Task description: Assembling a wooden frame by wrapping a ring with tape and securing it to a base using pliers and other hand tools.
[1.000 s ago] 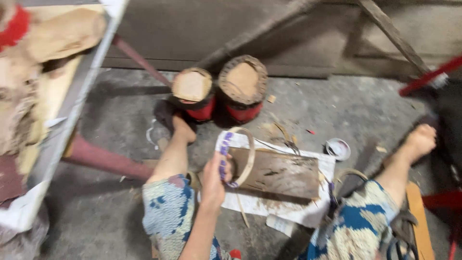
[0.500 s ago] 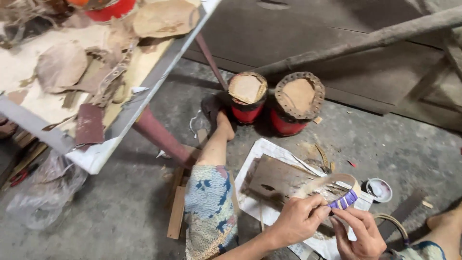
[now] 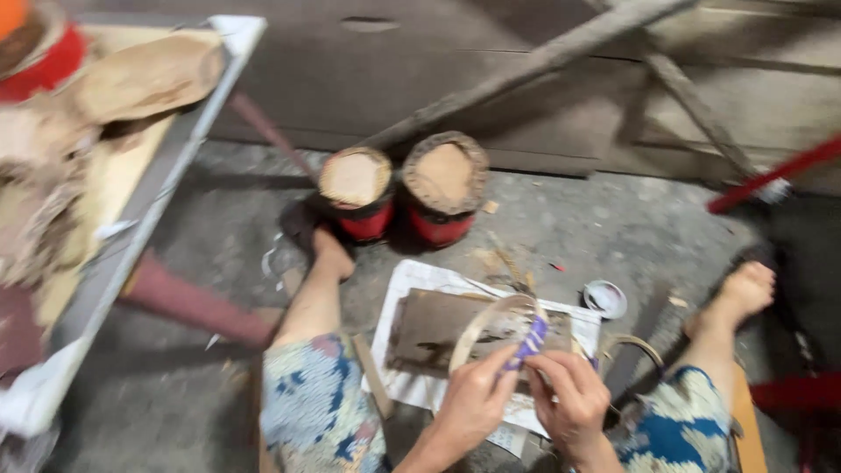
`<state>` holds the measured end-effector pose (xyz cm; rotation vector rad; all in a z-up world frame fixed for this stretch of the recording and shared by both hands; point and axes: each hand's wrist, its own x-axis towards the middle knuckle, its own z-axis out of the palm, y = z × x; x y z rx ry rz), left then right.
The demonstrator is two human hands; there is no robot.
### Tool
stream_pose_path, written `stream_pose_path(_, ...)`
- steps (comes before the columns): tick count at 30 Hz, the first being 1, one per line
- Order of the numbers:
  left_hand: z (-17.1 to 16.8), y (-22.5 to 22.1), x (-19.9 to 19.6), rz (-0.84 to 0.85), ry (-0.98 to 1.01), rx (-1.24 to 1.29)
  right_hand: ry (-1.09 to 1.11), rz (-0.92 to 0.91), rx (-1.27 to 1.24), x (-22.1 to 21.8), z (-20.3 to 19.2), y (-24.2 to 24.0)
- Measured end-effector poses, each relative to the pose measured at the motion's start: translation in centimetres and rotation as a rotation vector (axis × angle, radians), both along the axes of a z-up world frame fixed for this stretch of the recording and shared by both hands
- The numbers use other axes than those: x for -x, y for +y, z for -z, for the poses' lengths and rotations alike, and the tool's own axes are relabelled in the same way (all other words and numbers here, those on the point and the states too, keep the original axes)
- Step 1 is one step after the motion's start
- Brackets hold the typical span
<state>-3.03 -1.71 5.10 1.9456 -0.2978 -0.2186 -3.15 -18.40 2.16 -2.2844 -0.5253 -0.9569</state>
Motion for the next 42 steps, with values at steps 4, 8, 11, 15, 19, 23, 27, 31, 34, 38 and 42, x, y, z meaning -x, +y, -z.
stream_pose_path(4,-0.2,-0.2,-0.2,0.035,-0.016,0.028,0.074,-0.001,-0.058,0.0,-0.6,-0.3)
stream_pose_path(8,3.5,-0.9,0.2,-0.073,-0.152,-0.110,0.044,0.010,-0.095,-0.2,-0.7,0.3)
stream_pose_path(11,6.1,-0.8,0.4,-0.123,-0.250,-0.202,0.017,0.002,-0.076,-0.3,-0.2,0.3)
stream_pose_path(15,7.1,-1.2,0.5,-0.112,-0.272,-0.416,0.027,0.049,-0.066,-0.7,-0.1,0.6)
stream_pose_path(19,8.7,-0.6,0.1,-0.197,-0.154,-0.495,0.041,0.034,-0.086,-0.7,-0.2,0.9)
stream_pose_path(23,11.6,-0.1,0.0,-0.261,-0.119,-0.403,0.049,-0.044,-0.037,-0.9,1.4,0.6)
stream_pose_path(27,12.3,-0.7,0.2,-0.310,-0.290,-0.484,0.215,0.018,-0.126,-1.0,1.8,0.9)
stream_pose_path(31,11.0,-0.9,0.3,-0.306,-0.267,-0.487,0.068,0.014,-0.130,-0.6,2.4,1.1)
stream_pose_path(34,11.3,-0.8,-0.5,-0.296,-0.251,-0.512,0.158,0.011,-0.157,-1.1,2.9,0.9)
stream_pose_path(38,11.2,-0.7,-0.7,-0.194,-0.168,-0.345,0.365,0.051,-0.183,-0.8,2.9,0.9)
stream_pose_path(42,12.7,0.4,-1.8,-0.261,0.010,-0.301,0.239,0.119,-0.366,3.0,-0.7,-5.3)
